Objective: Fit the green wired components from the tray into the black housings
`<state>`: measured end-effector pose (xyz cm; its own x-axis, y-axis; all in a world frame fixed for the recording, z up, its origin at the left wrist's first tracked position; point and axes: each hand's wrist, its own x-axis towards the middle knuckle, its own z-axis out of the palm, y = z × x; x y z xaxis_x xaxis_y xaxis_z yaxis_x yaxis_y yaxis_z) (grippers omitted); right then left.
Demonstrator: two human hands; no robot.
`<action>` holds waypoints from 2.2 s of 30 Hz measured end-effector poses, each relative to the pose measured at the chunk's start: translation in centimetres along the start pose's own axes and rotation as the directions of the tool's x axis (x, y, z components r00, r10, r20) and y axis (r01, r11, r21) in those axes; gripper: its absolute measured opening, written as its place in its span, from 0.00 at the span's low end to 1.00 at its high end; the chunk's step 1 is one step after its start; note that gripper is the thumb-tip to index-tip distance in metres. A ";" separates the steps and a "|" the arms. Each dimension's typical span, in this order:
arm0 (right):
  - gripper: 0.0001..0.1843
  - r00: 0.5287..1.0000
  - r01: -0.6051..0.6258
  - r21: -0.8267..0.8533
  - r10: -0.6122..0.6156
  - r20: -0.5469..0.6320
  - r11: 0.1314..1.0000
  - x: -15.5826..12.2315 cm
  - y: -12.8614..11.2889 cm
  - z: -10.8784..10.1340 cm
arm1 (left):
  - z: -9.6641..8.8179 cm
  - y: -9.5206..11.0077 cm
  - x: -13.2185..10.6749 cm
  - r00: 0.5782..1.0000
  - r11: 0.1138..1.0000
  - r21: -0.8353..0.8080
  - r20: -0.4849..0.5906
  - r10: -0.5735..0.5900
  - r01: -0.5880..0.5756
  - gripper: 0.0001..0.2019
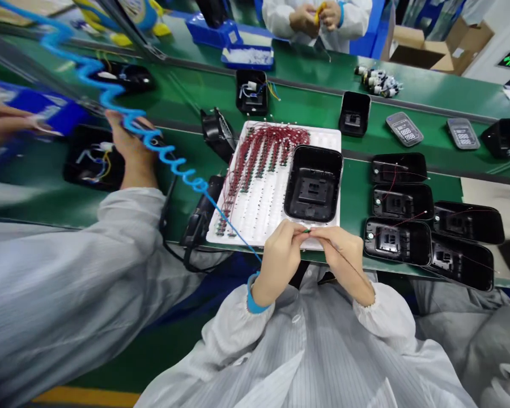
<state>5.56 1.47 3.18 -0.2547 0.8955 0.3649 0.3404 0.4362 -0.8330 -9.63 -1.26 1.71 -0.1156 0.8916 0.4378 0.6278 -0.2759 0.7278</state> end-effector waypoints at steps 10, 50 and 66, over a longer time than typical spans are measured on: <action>0.09 0.990 0.138 -0.265 -0.131 0.044 0.954 3.0 -0.2 -1.4 | 0.3 -1.1 2.2 0.975 0.982 -0.119 0.187 -0.122 0.146 0.02; 0.07 0.935 0.156 -0.715 0.132 0.329 0.682 8.7 1.2 0.6 | 0.1 -2.8 2.0 0.967 0.936 0.326 0.251 0.047 -0.130 0.19; 0.10 0.995 0.074 -0.562 -0.023 0.097 0.824 4.8 1.2 -4.0 | -0.8 -0.4 4.5 0.899 0.843 0.479 0.437 0.012 -0.244 0.07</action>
<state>8.31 6.64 5.59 -0.3492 0.8725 0.3418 0.7705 0.4749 -0.4251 -11.00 2.54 3.83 0.2400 0.9556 0.1712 0.9263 -0.2782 0.2540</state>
